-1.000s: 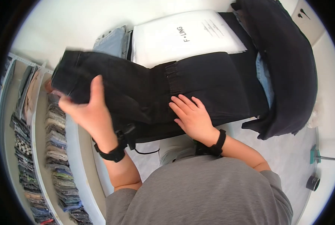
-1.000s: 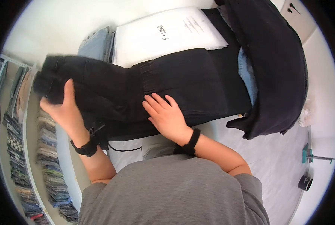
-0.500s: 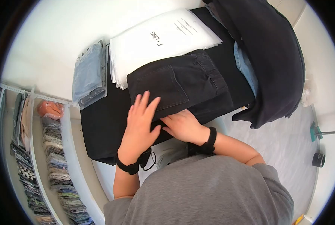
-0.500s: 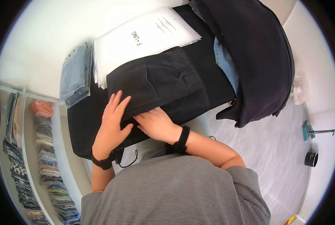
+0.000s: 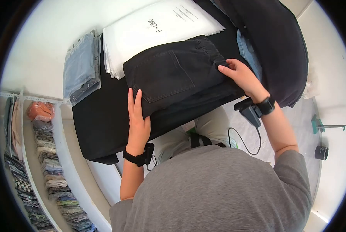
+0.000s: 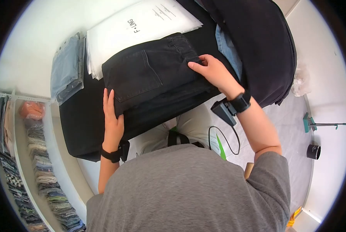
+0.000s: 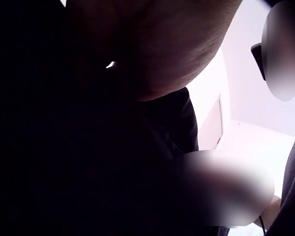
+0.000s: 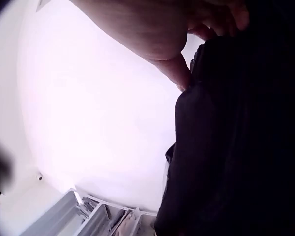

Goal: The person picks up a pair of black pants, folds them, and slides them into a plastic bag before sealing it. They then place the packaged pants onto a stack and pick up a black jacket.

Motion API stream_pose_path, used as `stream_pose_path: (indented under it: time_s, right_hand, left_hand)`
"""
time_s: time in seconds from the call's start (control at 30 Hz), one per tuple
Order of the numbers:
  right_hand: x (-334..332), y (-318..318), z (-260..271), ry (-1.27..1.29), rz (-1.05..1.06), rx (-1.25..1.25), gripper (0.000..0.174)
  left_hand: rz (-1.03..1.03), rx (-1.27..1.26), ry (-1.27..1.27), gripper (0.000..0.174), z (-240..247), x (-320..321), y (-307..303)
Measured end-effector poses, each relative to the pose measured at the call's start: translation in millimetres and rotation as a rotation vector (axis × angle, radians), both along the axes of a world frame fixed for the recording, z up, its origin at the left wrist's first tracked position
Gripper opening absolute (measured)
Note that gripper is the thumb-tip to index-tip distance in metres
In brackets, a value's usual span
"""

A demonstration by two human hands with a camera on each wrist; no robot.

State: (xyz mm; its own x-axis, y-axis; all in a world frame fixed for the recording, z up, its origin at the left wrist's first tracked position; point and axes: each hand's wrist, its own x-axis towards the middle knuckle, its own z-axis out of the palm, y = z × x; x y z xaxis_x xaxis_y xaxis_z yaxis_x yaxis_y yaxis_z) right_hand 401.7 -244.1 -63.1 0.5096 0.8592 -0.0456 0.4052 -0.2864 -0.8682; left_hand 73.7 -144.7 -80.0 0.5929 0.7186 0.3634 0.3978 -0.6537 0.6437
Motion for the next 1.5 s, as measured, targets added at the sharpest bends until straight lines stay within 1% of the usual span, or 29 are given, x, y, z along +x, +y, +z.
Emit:
stream_pose_path:
  time_s: [0.07,0.1,0.17,0.2,0.27,0.3,0.37,0.4,0.47,0.5,0.53,0.57,0.6,0.67,0.7,0.77,0.83,0.97,1.0,1.07,1.1,1.17,1.2,1.27,1.3,1.37,1.4,1.47,1.5]
  right_hand:
    - [2.5,13.0,13.5,0.187,-0.065,-0.172,0.067]
    - [6.6,19.9,17.9,0.174,-0.064,-0.158,0.067]
    - [13.9,32.1,22.7,0.512,0.064,-0.386,0.062]
    - [17.3,37.9,24.3,0.503,0.068,-0.379,0.062]
    - [21.8,43.3,23.0,0.676,0.106,-0.426,0.057]
    - [21.0,42.6,25.3,0.681,0.177,-0.346,0.052]
    - [15.4,44.5,30.2,0.645,0.104,-0.373,0.045]
    - [12.1,44.7,32.4,0.607,0.035,-0.399,0.037]
    - [19.9,45.1,15.6,0.573,0.004,-0.412,0.036]
    - [18.9,43.3,18.9,0.63,0.065,-0.341,0.039]
    - [17.8,42.8,22.2,0.687,0.127,-0.266,0.042]
    - [16.3,42.5,24.5,0.662,0.114,-0.196,0.04]
    - [14.2,41.6,30.1,0.661,0.122,-0.198,0.04]
    - [11.3,38.9,45.1,0.667,0.161,-0.019,0.037]
    - [12.6,38.8,49.9,0.669,0.179,0.004,0.034]
    - [15.0,35.0,62.5,0.649,0.18,0.025,0.033]
    - [20.2,29.9,67.9,0.637,0.166,0.032,0.035]
    - [33.3,22.0,42.0,0.698,0.102,-0.073,0.038]
    - [37.6,21.8,21.1,0.504,-0.045,-0.182,0.045]
    - [19.7,16.6,14.3,0.514,-0.012,-0.297,0.055]
    - [25.2,17.5,8.3,0.51,-0.017,-0.287,0.055]
    - [40.9,20.3,1.1,0.376,0.031,-0.352,0.062]
    - [41.2,21.5,3.7,0.369,0.026,-0.343,0.062]
    - [32.0,21.3,8.0,0.122,-0.023,-0.308,0.059]
    - [29.1,21.7,6.7,0.034,-0.052,-0.276,0.064]
    - [33.3,24.7,3.5,0.053,-0.014,-0.316,0.065]
    - [34.8,25.8,3.8,0.084,0.022,-0.361,0.066]
    - [30.3,24.5,12.7,0.098,0.004,-0.383,0.065]
    - [25.3,22.1,19.9,0.274,-0.026,-0.423,0.063]
  left_hand:
    - [-0.009,0.009,-0.013,0.077,-0.5,-1.5,1.0]
    - [-0.007,0.013,-0.009,0.077,-1.4,-1.5,1.4]
    - [-0.016,0.028,-0.006,0.079,-5.7,-3.3,4.0]
    - [-0.012,0.036,-0.015,0.079,-3.6,-2.9,4.9]
    - [0.028,0.021,-0.002,0.073,0.7,-3.4,0.0]
    - [0.026,0.015,0.001,0.073,3.5,-4.9,-6.9]
    - [-0.099,0.486,0.012,0.062,12.2,-1.9,-18.5]
    - [-0.378,0.52,-0.021,0.053,13.4,1.5,-20.3]
    - [-0.602,0.446,0.061,0.054,12.7,17.0,-30.6]
    - [-0.593,0.437,0.062,0.054,9.5,23.2,-33.7]
    - [-0.484,0.397,0.135,0.056,5.0,28.7,-35.0]
    - [-0.375,0.36,0.207,0.059,2.1,32.6,-36.1]
    - [-0.367,0.36,0.208,0.059,0.7,34.1,-38.8]
    - [-0.173,0.373,0.405,0.067,-1.8,34.9,-45.1]
    - [-0.167,0.366,0.409,0.067,-2.5,35.1,-46.7]
    - [-0.112,0.524,0.466,0.071,-4.1,35.8,-49.7]
    - [-0.117,0.499,0.508,0.072,-4.7,36.3,-49.4]
    - [-0.15,0.483,0.655,0.076,-3.4,34.9,-48.0]
    - [-0.151,0.486,0.65,0.076,-0.1,34.4,-47.6]
    - [-0.266,0.281,0.641,0.063,14.0,29.7,-45.6]
    - [-0.269,0.291,0.636,0.063,23.5,22.5,-39.8]
    - [-0.576,-0.165,0.37,0.047,48.8,4.5,-20.3]
    - [-0.543,-0.209,0.312,0.03,64.9,0.7,-12.2]
    - [-0.469,0.21,0.152,0.038,83.5,12.1,11.1]
    - [-0.434,0.254,0.221,0.042,85.6,21.3,19.7]
    - [-0.389,0.315,0.425,0.053,78.2,35.2,31.4]
    - [-0.388,0.324,0.419,0.053,62.4,38.4,33.0]
    - [-0.458,0.347,0.576,0.049,33.9,42.0,33.9]
    - [-0.473,0.323,0.615,0.047,32.3,42.7,35.3]
